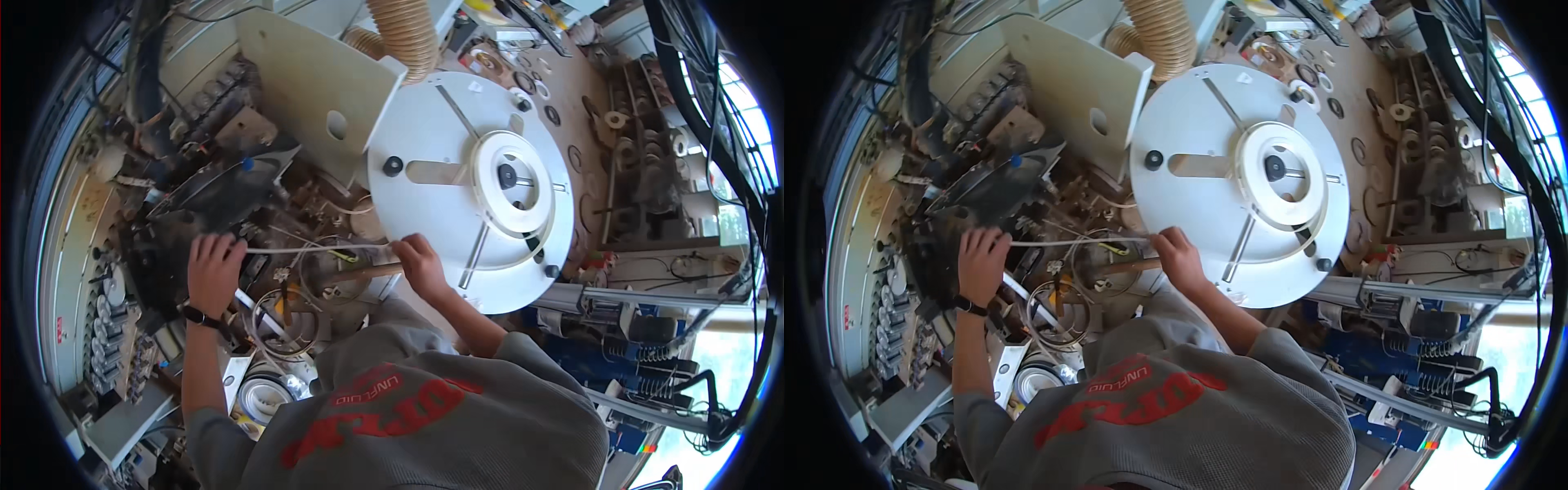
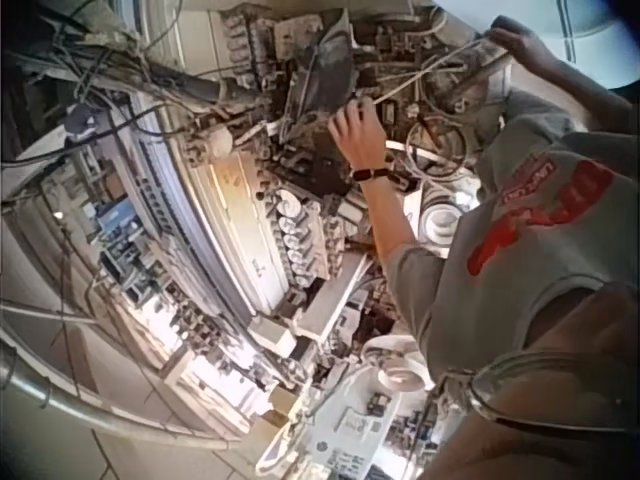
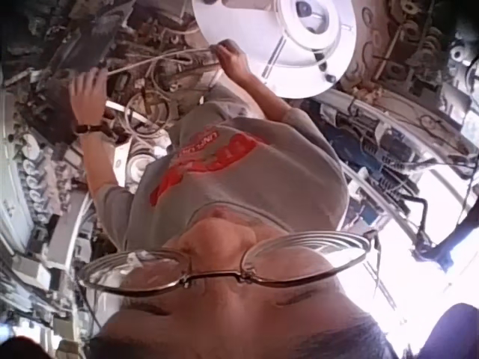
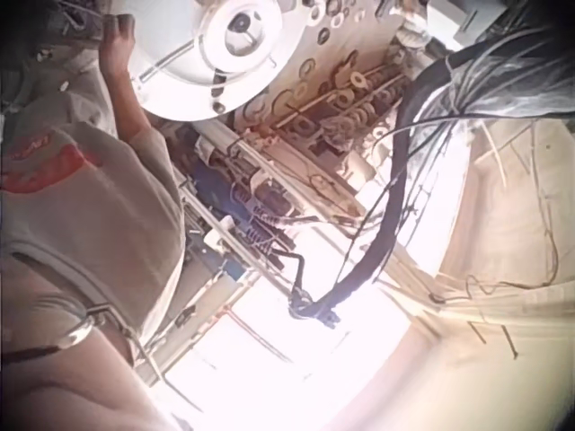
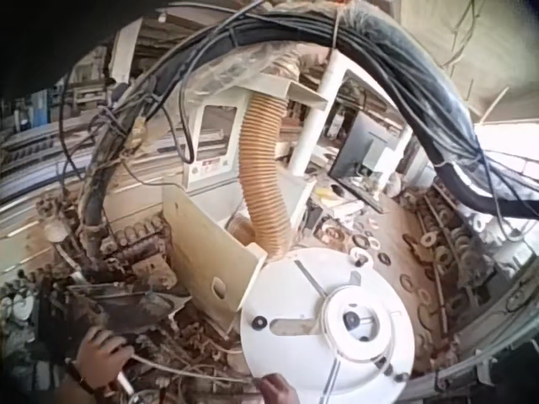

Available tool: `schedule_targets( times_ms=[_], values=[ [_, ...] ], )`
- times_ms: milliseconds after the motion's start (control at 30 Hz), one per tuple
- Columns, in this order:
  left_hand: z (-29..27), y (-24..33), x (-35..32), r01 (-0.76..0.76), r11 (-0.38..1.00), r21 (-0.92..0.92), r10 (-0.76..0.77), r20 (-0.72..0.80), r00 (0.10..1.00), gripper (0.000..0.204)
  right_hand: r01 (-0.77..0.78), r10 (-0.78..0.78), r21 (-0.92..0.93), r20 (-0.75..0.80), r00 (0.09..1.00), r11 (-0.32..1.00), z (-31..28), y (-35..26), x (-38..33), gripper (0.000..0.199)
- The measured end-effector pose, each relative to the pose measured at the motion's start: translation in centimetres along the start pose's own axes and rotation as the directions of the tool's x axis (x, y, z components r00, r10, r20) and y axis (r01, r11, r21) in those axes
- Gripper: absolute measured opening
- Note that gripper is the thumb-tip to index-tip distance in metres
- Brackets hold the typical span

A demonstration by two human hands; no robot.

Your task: The person selects an edge banding tape roll, mounts it onto an edge banding machine turntable, and feeds the tape into the machine. After operating the machine's control panel, the person feeds a wooden panel into the edge banding machine.

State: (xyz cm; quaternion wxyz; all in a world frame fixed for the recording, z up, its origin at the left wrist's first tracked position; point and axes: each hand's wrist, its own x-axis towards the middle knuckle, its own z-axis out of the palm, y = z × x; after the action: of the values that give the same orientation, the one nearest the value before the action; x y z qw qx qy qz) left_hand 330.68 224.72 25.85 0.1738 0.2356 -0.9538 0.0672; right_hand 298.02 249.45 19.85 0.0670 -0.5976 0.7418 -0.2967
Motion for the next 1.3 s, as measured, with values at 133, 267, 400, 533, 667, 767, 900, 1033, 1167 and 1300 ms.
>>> schedule_targets(
  times_ms=[133,267,400,533,667,767,900,1033,1167,1300],
  values=[
    [0.7,-3.2,-0.6,0.213,0.976,0.041,-0.206,-0.124,0.971,0.008,0.144,-0.156,-0.076,-0.191,0.969,0.987,2.5,0.2,7.2,0.014],
    [2.0,-5.0,-0.9,0.485,0.873,-0.059,-0.484,-0.238,0.842,0.014,0.192,-0.229,-0.150,-0.298,0.926,0.970,4.5,-0.1,13.9,0.011],
    [2.6,-6.5,0.5,0.618,0.785,0.039,-0.603,-0.178,0.777,0.015,0.185,-0.216,-0.125,-0.329,0.919,0.975,7.2,-1.5,19.6,0.011],
    [5.5,-7.2,2.2,0.607,0.791,0.072,-0.597,-0.128,0.792,0.018,0.063,-0.107,-0.183,-0.245,0.964,0.981,9.2,-1.8,24.1,0.020],
    [6.8,-7.1,3.5,0.640,0.766,0.058,-0.643,0.059,0.764,0.027,0.109,-0.158,-0.245,-0.189,0.969,0.963,9.6,-1.1,25.4,0.028],
    [7.0,-7.5,4.4,0.666,0.743,0.064,-0.661,0.228,0.715,0.031,0.189,-0.226,-0.214,-0.162,0.961,0.958,10.6,-3.5,26.3,0.030],
    [6.9,-7.4,5.8,0.729,0.679,0.085,-0.726,0.224,0.650,0.028,0.336,-0.344,-0.072,-0.168,0.924,0.939,12.1,-8.6,27.3,0.031],
    [8.1,-6.4,5.5,0.846,0.519,0.120,-0.853,0.141,0.503,0.026,0.475,-0.491,-0.137,-0.127,0.862,0.869,15.7,-11.8,28.6,0.026],
    [4.8,-5.6,4.1,0.875,0.479,0.064,-0.877,0.059,0.476,0.038,0.476,-0.498,-0.236,-0.042,0.866,0.847,19.4,-11.7,29.8,0.019],
    [-0.3,-5.0,2.0,0.865,0.471,0.174,-0.870,0.257,0.421,0.034,0.570,-0.606,-0.292,-0.042,0.794,0.768,20.2,-12.6,29.9,0.014]
  ],
)
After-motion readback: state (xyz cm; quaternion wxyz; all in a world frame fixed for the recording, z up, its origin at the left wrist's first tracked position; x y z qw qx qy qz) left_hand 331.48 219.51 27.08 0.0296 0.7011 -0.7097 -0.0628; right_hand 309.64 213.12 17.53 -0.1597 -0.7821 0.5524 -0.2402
